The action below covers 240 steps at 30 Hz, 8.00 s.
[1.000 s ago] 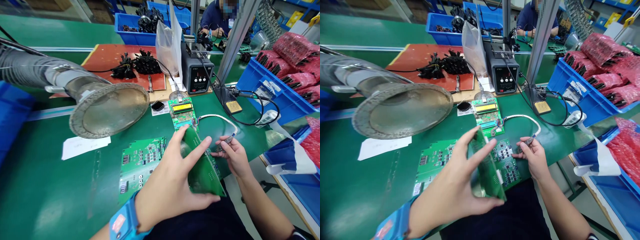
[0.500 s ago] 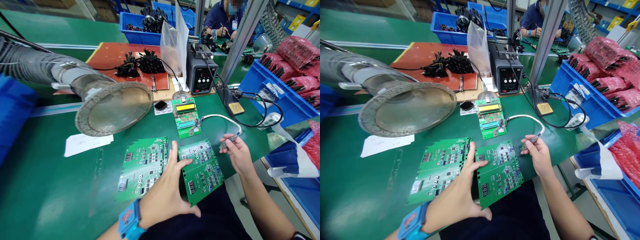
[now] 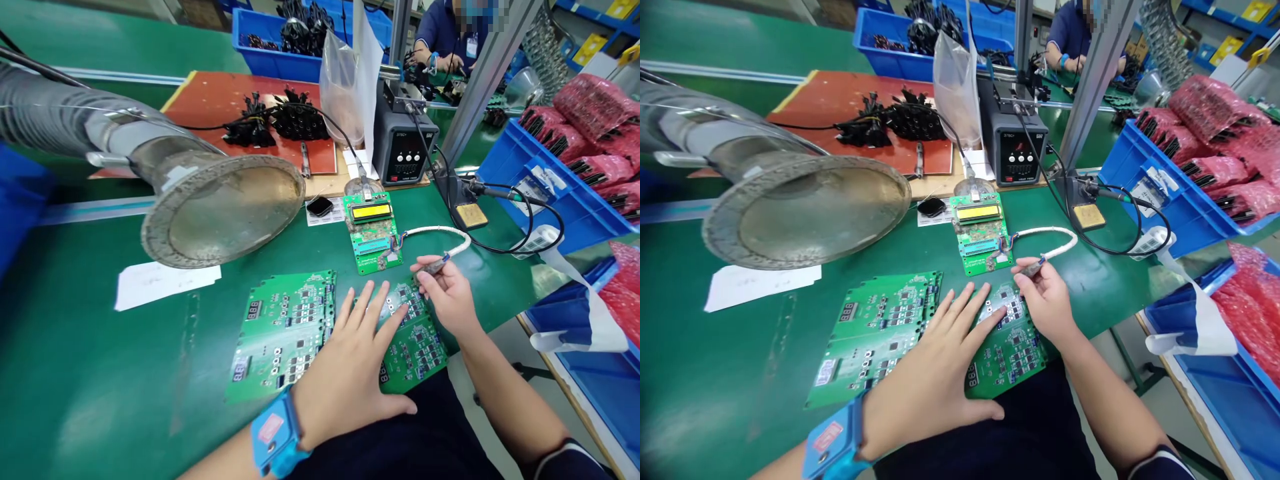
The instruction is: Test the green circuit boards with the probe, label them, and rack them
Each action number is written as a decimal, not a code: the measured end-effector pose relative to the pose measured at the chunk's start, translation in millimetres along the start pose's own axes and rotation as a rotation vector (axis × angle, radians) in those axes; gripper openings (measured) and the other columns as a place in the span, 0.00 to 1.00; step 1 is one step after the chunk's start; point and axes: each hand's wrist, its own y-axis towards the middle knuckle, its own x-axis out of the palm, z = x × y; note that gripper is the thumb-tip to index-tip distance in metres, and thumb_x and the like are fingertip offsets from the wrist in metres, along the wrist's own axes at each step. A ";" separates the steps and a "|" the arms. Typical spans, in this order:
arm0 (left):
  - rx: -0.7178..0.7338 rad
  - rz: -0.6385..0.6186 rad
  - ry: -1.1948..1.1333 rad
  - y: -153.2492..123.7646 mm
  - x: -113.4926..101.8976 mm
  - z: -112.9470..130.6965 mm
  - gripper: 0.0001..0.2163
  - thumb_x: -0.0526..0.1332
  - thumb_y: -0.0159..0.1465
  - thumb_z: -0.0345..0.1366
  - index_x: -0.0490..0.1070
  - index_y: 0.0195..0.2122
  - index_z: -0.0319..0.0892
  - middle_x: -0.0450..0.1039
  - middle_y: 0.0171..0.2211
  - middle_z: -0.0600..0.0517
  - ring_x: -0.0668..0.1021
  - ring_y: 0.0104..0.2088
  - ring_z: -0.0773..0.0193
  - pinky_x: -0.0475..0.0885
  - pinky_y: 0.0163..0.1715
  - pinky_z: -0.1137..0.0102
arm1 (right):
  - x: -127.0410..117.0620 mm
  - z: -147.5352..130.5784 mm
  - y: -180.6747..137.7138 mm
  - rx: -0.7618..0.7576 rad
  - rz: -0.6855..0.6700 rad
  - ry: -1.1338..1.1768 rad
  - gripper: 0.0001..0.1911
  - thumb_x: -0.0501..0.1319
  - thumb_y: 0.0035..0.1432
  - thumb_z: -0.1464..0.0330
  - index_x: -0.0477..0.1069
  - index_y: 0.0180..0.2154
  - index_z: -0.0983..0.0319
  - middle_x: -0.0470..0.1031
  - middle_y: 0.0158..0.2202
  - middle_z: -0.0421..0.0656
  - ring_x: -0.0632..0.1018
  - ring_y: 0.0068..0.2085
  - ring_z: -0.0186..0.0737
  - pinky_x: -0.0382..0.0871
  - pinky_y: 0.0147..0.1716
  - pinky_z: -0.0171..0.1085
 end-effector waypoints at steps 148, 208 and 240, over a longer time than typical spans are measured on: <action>0.024 0.128 -0.013 7.1 12.9 -1.8 0.47 0.69 0.43 0.56 0.58 0.60 0.35 0.51 0.64 0.34 0.53 0.64 0.36 0.52 0.60 0.42 | -36.5 -2.5 -55.3 -0.115 -0.126 -0.513 0.06 0.57 0.60 0.69 0.70 0.40 0.59 0.76 0.36 0.44 0.78 0.36 0.40 0.74 0.31 0.35; -0.032 0.068 0.030 8.8 7.8 2.3 0.49 0.69 0.40 0.58 0.59 0.60 0.38 0.41 0.67 0.31 0.50 0.65 0.35 0.55 0.59 0.43 | -37.6 -3.0 -59.2 -0.077 -0.126 -0.502 0.06 0.56 0.62 0.68 0.70 0.40 0.60 0.76 0.37 0.45 0.77 0.39 0.40 0.72 0.36 0.36; -0.155 0.029 0.121 -78.4 -45.6 -104.8 0.32 0.58 0.59 0.51 0.52 0.64 0.54 0.46 0.67 0.51 0.51 0.64 0.33 0.52 0.55 0.34 | -3.8 12.7 -0.6 0.012 0.013 -0.141 0.13 0.58 0.56 0.66 0.69 0.43 0.62 0.78 0.38 0.46 0.77 0.35 0.37 0.72 0.35 0.37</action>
